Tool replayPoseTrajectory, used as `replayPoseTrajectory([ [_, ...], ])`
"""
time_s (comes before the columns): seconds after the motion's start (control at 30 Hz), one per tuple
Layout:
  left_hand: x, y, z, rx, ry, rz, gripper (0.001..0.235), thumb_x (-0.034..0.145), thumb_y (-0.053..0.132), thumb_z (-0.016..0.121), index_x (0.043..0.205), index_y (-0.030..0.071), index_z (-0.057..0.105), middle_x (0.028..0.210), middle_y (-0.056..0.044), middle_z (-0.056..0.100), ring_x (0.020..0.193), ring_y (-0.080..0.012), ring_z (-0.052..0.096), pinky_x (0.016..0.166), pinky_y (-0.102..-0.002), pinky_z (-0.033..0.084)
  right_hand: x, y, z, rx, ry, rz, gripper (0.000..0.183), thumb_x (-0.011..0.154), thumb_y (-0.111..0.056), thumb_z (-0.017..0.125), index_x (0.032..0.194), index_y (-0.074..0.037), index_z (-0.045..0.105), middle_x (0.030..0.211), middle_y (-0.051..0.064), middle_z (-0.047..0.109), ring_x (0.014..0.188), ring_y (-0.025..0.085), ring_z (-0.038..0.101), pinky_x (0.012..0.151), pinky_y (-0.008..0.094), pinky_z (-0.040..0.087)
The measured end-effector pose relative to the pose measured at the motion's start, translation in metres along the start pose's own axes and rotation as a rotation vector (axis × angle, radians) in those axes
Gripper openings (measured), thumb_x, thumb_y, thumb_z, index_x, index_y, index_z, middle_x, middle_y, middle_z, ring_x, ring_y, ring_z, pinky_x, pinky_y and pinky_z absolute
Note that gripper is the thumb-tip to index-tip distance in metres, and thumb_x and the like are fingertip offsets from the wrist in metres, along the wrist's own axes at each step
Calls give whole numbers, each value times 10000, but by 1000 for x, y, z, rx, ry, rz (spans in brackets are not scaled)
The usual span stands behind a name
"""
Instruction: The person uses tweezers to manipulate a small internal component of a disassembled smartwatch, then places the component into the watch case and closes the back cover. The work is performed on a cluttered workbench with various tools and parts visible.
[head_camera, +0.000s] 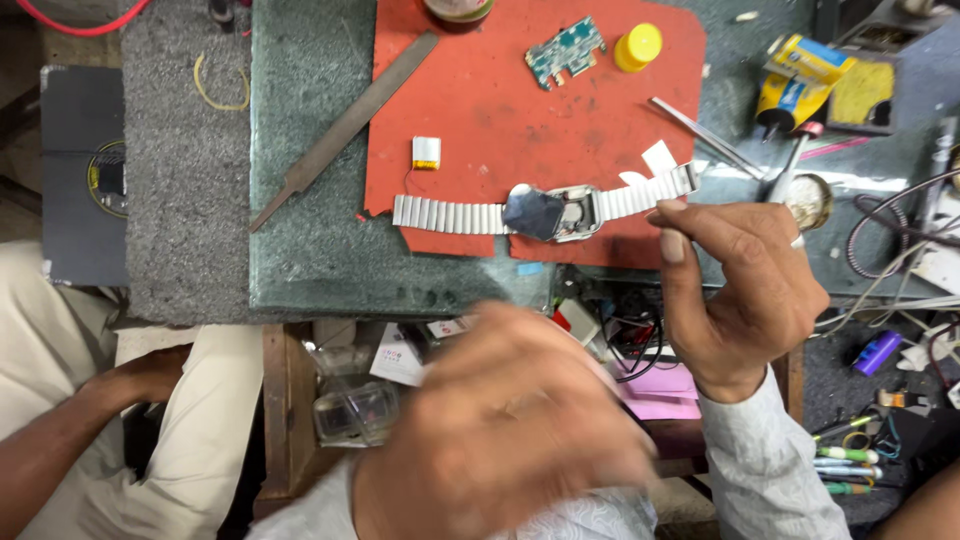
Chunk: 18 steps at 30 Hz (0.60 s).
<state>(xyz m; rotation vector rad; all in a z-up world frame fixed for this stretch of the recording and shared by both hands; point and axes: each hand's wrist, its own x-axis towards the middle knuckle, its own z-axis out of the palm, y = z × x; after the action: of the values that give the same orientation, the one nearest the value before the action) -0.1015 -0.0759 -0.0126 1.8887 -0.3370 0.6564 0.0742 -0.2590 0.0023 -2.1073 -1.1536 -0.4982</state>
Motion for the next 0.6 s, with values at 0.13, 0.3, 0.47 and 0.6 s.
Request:
replayPoseTrajectory([
  [0.13, -104, -130, -89, 231, -444, -758, 350, 915, 359, 694, 1199, 155, 688, 1155, -57, 697, 1092, -239, 687, 1005, -393, 545, -16, 5, 12, 39, 45, 57, 50, 1114, 84, 709, 1150, 49, 709, 1012, 142, 749, 913, 222, 705, 837, 290, 535],
  [0.3, -264, -224, -185, 560, -1320, -1399, 624, 856, 490, 636, 1376, 146, 623, 1322, -117, 741, 1140, -271, 720, 1019, -390, 585, -20, 8, 17, 67, 26, 89, 90, 1112, 90, 699, 1189, 46, 715, 964, 134, 735, 848, 207, 692, 774, 280, 519],
  [0.47, -276, -219, -190, 372, -956, -1444, 820, 843, 503, 706, 1545, 204, 409, 1503, -92, 471, 1372, -282, 466, 1122, -420, 400, -15, 4, 16, 82, 33, 86, 56, 1103, 66, 721, 1147, 35, 708, 992, 135, 730, 878, 215, 700, 782, 282, 519],
  [0.6, -153, -142, -110, 276, -432, -896, 601, 889, 377, 726, 1409, 141, 538, 1350, -90, 555, 1283, -277, 530, 1078, -432, 464, -4, 0, 14, 101, 14, 98, 118, 1026, 56, 738, 1134, 16, 710, 1010, 139, 719, 866, 231, 685, 786, 305, 517],
])
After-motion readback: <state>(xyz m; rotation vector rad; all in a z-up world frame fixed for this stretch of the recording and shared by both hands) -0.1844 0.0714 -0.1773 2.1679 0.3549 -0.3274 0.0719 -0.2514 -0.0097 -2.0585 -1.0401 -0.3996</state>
